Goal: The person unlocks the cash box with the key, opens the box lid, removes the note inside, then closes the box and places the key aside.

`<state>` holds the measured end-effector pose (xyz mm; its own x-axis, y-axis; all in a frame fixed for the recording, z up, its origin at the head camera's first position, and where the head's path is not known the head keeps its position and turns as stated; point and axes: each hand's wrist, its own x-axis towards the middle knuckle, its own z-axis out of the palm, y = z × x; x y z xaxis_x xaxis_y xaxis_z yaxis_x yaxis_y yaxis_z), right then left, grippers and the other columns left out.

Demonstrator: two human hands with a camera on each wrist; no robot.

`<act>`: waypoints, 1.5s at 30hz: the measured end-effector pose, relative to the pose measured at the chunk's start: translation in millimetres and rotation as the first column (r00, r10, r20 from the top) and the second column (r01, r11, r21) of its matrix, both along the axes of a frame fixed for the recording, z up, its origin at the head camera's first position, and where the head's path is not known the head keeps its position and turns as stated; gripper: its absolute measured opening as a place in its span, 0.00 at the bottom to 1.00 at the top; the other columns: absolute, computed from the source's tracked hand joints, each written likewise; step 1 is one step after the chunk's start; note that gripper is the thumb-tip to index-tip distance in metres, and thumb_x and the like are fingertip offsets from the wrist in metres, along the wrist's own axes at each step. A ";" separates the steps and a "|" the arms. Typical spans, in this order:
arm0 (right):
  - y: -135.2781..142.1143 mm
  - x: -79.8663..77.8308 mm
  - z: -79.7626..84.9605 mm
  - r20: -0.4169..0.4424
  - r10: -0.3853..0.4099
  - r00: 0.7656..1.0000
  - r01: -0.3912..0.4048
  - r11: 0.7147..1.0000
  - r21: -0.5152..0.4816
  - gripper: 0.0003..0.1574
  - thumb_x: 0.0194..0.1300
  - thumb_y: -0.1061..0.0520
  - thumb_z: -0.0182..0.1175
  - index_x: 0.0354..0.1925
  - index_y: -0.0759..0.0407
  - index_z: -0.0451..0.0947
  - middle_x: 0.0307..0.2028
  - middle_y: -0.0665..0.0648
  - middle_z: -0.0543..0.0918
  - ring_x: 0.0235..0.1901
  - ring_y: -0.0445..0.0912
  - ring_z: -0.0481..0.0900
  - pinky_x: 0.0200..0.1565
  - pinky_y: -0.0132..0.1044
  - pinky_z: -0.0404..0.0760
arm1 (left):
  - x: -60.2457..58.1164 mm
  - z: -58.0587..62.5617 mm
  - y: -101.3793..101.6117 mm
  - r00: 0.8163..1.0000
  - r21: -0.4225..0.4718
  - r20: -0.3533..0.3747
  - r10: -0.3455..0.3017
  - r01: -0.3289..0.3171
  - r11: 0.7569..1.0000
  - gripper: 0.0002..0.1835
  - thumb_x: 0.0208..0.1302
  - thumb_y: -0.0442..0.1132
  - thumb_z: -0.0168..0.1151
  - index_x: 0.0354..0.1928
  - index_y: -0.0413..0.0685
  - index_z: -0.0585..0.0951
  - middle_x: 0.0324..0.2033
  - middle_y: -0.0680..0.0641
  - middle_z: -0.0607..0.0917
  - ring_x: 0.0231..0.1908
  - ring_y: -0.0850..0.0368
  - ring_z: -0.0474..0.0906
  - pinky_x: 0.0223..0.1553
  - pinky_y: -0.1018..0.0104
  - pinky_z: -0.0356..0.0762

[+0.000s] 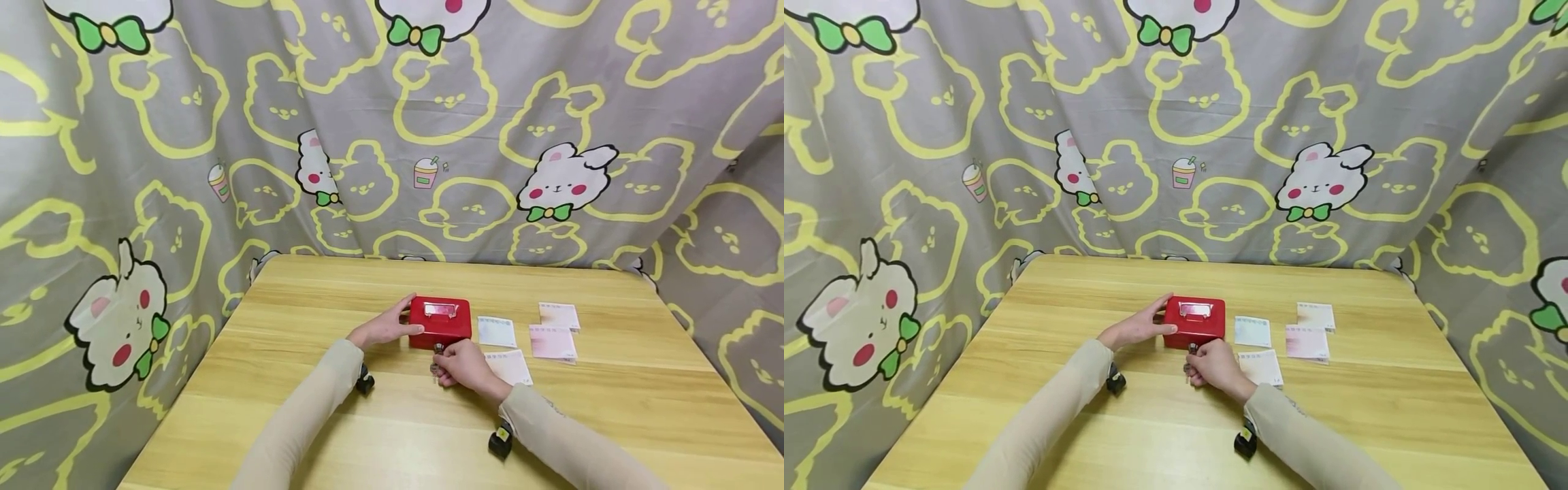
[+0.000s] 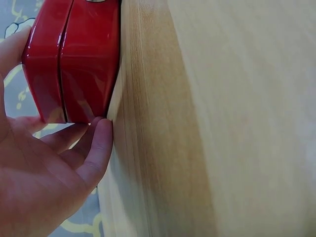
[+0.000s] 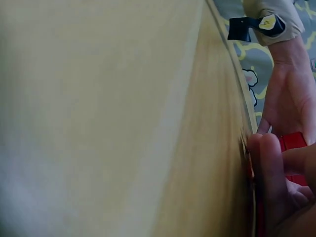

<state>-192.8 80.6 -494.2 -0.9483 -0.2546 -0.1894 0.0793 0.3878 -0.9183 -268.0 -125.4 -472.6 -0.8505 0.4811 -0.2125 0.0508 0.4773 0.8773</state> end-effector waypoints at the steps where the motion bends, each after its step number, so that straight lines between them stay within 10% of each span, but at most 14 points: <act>1: -0.7 0.0 1.0 -0.016 0.004 1.000 -0.004 1.000 0.022 0.16 0.64 0.62 0.60 0.21 0.69 0.80 0.16 0.57 0.80 0.13 0.44 0.79 0.21 0.38 0.81 | 0.4 0.5 -0.4 1.000 0.002 -0.002 0.002 -0.002 1.000 0.49 0.61 0.52 0.63 0.75 0.57 0.43 0.70 0.45 0.57 0.66 0.47 0.58 0.64 0.51 0.57; 13: -3.6 -3.0 3.8 -0.102 0.015 0.995 -0.002 0.992 0.123 0.14 0.62 0.65 0.60 0.20 0.66 0.79 0.15 0.55 0.80 0.12 0.44 0.79 0.19 0.36 0.80 | 0.3 -1.2 1.6 1.000 0.046 -0.004 0.002 -0.002 0.999 0.50 0.61 0.50 0.64 0.75 0.54 0.43 0.69 0.43 0.57 0.66 0.46 0.58 0.64 0.51 0.58; 23: 10.2 -4.9 1.2 0.186 0.073 0.980 -0.035 0.979 -0.201 0.17 0.70 0.62 0.46 0.41 0.78 0.73 0.24 0.61 0.83 0.16 0.45 0.80 0.24 0.38 0.82 | 0.8 -3.0 -0.2 1.000 0.022 -0.016 0.003 -0.003 1.000 0.50 0.60 0.52 0.64 0.75 0.57 0.43 0.70 0.45 0.57 0.67 0.47 0.56 0.64 0.51 0.57; 29: 15.8 -10.0 -1.8 0.459 0.199 0.866 0.091 0.840 -0.535 0.17 0.73 0.61 0.38 0.47 0.76 0.64 0.24 0.59 0.84 0.19 0.41 0.82 0.28 0.29 0.81 | -0.8 -4.7 0.3 1.000 0.067 -0.008 -0.003 0.003 0.998 0.49 0.61 0.49 0.64 0.75 0.54 0.43 0.68 0.43 0.59 0.66 0.47 0.57 0.64 0.53 0.59; 35: 20.2 -12.4 -3.9 0.497 0.385 0.778 0.134 0.671 -0.729 0.21 0.75 0.62 0.33 0.56 0.79 0.57 0.25 0.58 0.84 0.23 0.41 0.83 0.29 0.25 0.80 | -0.3 -4.2 1.6 1.000 0.067 0.006 -0.006 0.005 0.998 0.49 0.61 0.50 0.64 0.75 0.56 0.44 0.68 0.45 0.60 0.65 0.49 0.58 0.63 0.54 0.59; 45: 22.6 -15.9 -0.5 0.494 0.481 0.724 0.126 0.612 -0.781 0.22 0.76 0.62 0.27 0.56 0.78 0.56 0.27 0.58 0.84 0.24 0.41 0.83 0.31 0.24 0.79 | 0.5 -3.4 0.7 1.000 0.059 0.005 0.011 -0.011 0.998 0.49 0.60 0.51 0.64 0.75 0.59 0.44 0.68 0.45 0.59 0.66 0.49 0.58 0.64 0.54 0.59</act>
<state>-208.7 103.1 -494.7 -0.5908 -0.7306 -0.3424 0.7287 -0.3010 -0.6151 -267.5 -124.7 -476.0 -0.8547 0.4838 -0.1880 0.0421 0.4256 0.9039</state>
